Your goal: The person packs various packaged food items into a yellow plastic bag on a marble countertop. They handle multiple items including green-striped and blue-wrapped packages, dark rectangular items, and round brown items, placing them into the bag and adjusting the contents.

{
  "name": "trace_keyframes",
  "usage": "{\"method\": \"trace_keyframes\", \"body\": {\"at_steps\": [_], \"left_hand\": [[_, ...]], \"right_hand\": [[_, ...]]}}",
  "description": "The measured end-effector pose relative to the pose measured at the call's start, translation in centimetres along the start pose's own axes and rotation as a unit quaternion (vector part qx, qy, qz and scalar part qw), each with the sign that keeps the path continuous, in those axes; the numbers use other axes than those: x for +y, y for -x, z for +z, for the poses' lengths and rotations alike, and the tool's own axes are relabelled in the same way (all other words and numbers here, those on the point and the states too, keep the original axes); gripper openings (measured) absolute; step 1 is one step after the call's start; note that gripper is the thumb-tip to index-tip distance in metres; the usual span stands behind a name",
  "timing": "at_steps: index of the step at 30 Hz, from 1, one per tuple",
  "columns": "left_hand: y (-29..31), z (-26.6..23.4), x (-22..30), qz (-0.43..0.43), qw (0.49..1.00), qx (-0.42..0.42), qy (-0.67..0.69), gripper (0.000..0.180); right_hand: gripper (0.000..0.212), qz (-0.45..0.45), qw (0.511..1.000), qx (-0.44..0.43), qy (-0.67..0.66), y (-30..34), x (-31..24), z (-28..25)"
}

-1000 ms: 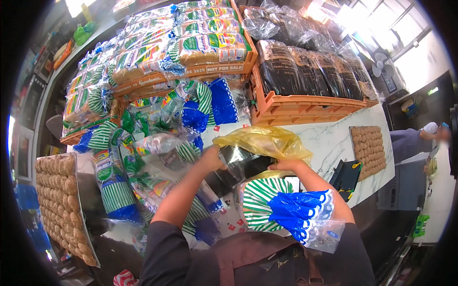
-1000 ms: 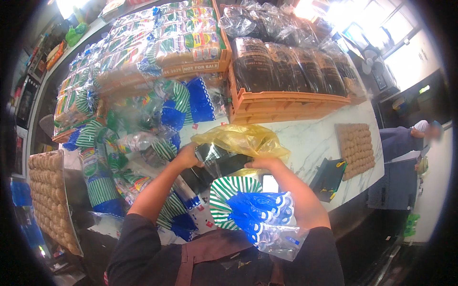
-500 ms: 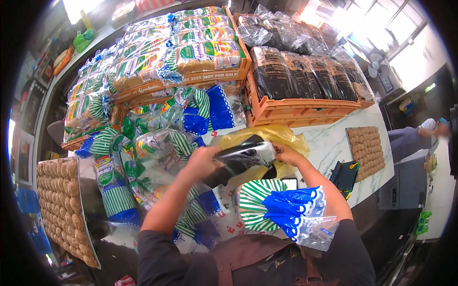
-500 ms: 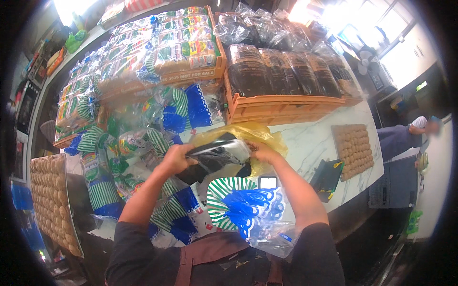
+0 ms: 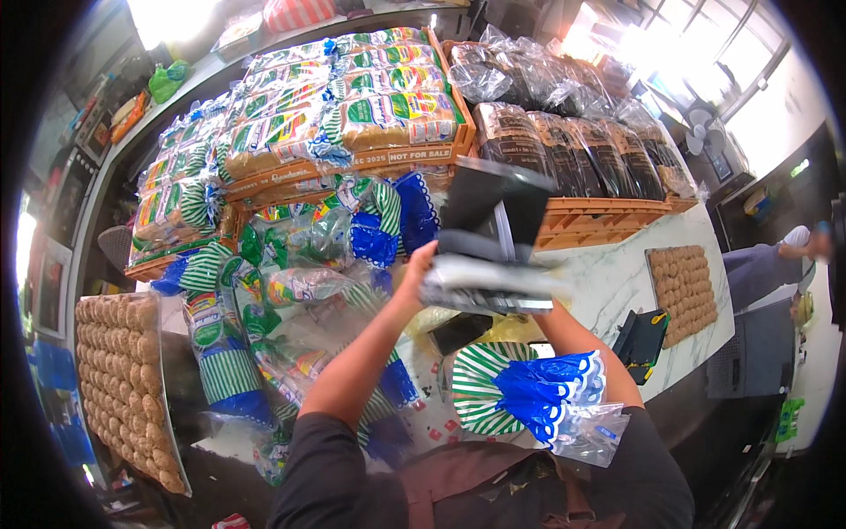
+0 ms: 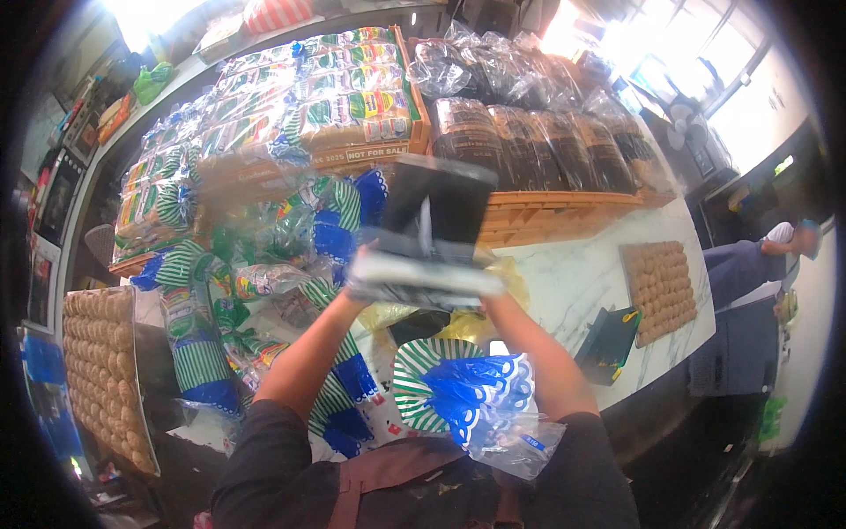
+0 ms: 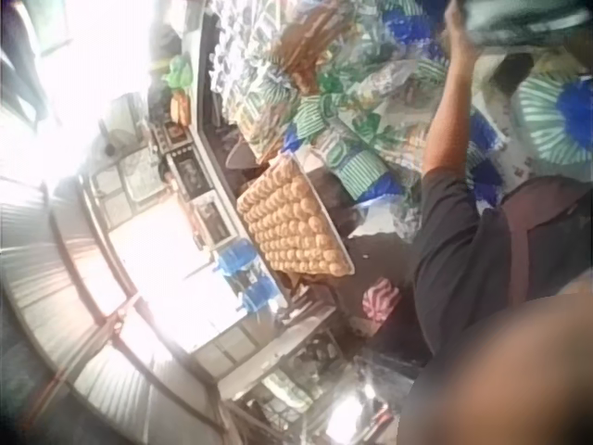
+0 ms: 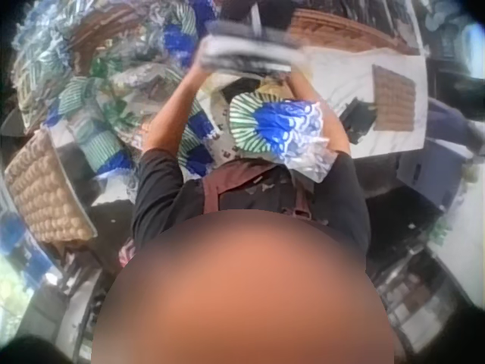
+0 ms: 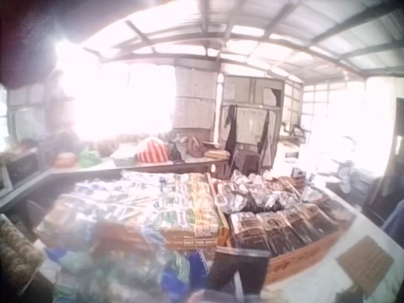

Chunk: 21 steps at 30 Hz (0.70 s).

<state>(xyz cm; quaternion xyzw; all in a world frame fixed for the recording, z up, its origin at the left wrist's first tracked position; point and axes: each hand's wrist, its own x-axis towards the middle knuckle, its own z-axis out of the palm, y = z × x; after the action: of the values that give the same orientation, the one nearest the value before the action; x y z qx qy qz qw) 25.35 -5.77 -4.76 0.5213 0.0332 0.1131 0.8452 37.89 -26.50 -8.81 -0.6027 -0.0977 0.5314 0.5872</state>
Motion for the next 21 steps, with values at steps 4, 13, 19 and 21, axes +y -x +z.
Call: {"method": "trace_keyframes", "body": {"at_steps": [4, 13, 19, 21], "left_hand": [[-1.5, 1.0, -3.0, 0.137, 0.870, -0.064, -0.469, 0.035], [-8.7, 3.0, -6.2, -0.103, 0.714, -0.217, -0.658, 0.039], [-10.5, -2.1, -6.8, -0.269, 0.687, -0.166, -0.655, 0.069], [-8.7, -2.4, -7.1, -0.185, 0.689, -0.127, -0.689, 0.063]], "right_hand": [[0.040, 0.009, 0.995, 0.079, -0.059, 2.3, -4.2, -3.6], [0.059, -0.177, 0.879, 0.234, 0.375, 6.8, -6.8, -4.5], [0.070, -0.176, 0.763, 0.194, 0.591, 9.1, -8.4, -0.5], [0.072, -0.117, 0.766, 0.151, 0.614, 9.1, -8.5, -0.5]]}}
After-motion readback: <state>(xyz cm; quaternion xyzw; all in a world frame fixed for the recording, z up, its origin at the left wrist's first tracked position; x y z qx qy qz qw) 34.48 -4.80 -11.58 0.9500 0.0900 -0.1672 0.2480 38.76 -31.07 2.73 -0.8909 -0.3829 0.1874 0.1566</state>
